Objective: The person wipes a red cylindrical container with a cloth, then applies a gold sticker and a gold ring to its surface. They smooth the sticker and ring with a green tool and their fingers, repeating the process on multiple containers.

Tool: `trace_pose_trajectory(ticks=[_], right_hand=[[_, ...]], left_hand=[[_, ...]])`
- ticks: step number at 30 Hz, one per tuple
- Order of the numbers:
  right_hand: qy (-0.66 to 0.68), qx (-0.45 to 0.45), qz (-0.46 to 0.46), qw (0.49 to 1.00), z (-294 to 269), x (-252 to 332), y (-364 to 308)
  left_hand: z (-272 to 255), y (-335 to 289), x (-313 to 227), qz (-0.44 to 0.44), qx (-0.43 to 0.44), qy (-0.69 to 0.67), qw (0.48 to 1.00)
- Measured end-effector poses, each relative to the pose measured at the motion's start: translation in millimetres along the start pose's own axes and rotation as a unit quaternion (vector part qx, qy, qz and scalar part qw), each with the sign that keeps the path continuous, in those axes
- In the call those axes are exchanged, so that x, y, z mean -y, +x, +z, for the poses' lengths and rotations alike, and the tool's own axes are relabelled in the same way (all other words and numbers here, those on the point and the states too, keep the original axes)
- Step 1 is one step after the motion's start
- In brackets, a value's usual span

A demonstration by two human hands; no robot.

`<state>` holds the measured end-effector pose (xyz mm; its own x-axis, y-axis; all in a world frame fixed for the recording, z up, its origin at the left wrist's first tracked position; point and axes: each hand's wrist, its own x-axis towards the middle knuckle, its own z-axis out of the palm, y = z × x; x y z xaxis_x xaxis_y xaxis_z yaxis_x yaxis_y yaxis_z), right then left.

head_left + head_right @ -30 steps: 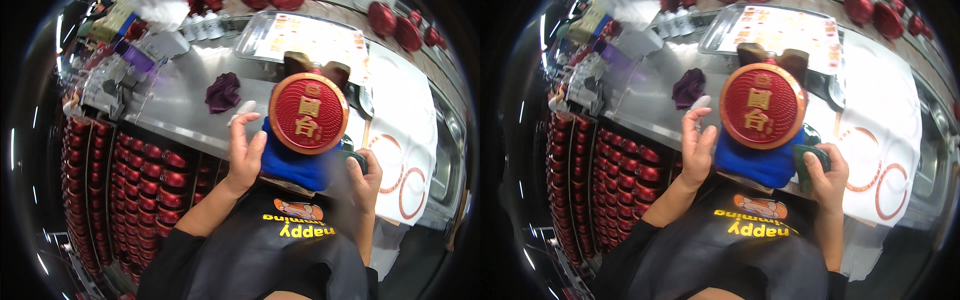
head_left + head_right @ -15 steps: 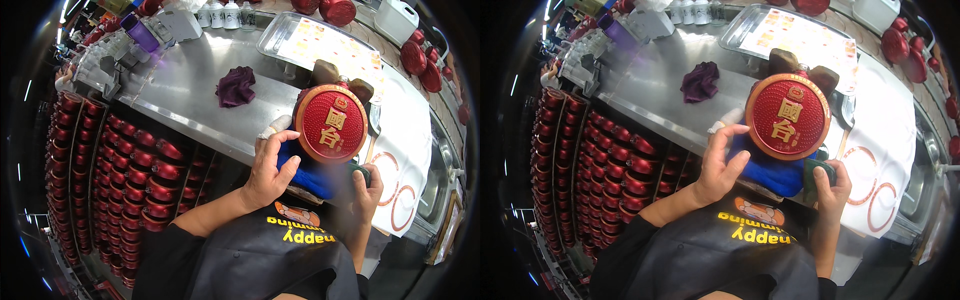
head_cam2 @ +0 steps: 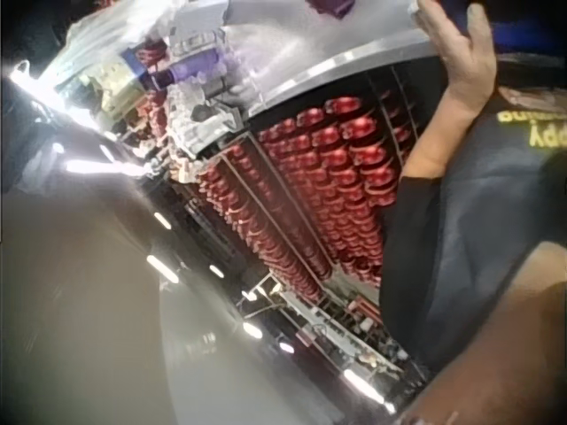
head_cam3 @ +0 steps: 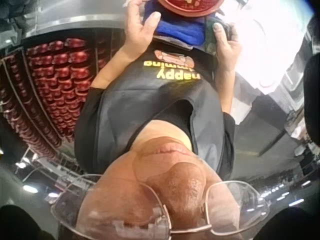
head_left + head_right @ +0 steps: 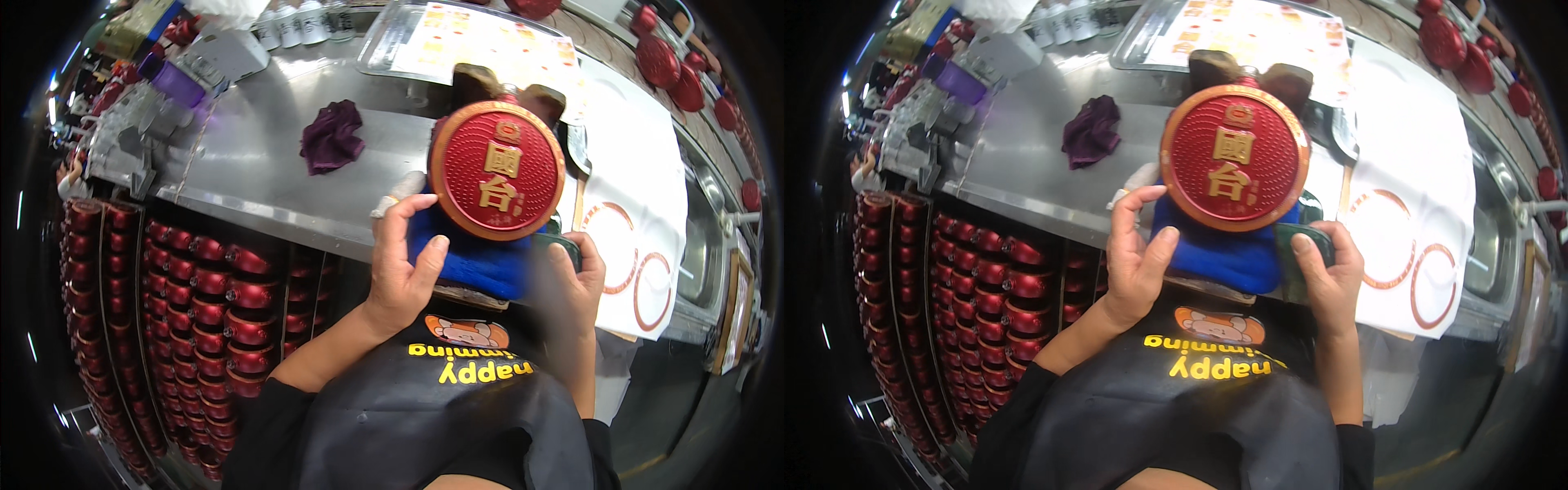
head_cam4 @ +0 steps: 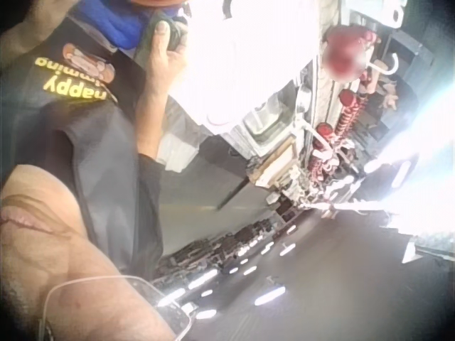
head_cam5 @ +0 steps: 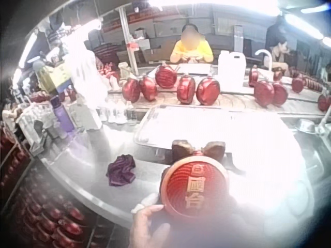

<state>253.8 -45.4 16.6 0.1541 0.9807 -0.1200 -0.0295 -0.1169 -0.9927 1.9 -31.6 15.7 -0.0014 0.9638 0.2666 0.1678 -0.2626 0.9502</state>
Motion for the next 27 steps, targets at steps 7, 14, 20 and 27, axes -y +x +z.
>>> trace_pose_trajectory(ticks=[7,14,20,27], right_hand=[[0.01,0.004,0.019,1.0,3.2,4.9,-1.1],[0.003,0.01,-0.016,1.0,1.9,4.2,1.5],[0.027,-0.012,0.0,1.0,0.2,0.7,5.6],[0.077,-0.007,0.004,0.997,-5.0,6.5,14.5]], left_hand=[[2.5,4.0,-2.1,0.059,0.006,0.037,0.998],[12.4,13.7,-9.5,0.196,0.005,0.241,0.951],[27.0,27.3,-26.5,0.251,0.041,0.296,0.921],[46.8,49.9,-49.0,0.315,0.068,0.365,0.873]])
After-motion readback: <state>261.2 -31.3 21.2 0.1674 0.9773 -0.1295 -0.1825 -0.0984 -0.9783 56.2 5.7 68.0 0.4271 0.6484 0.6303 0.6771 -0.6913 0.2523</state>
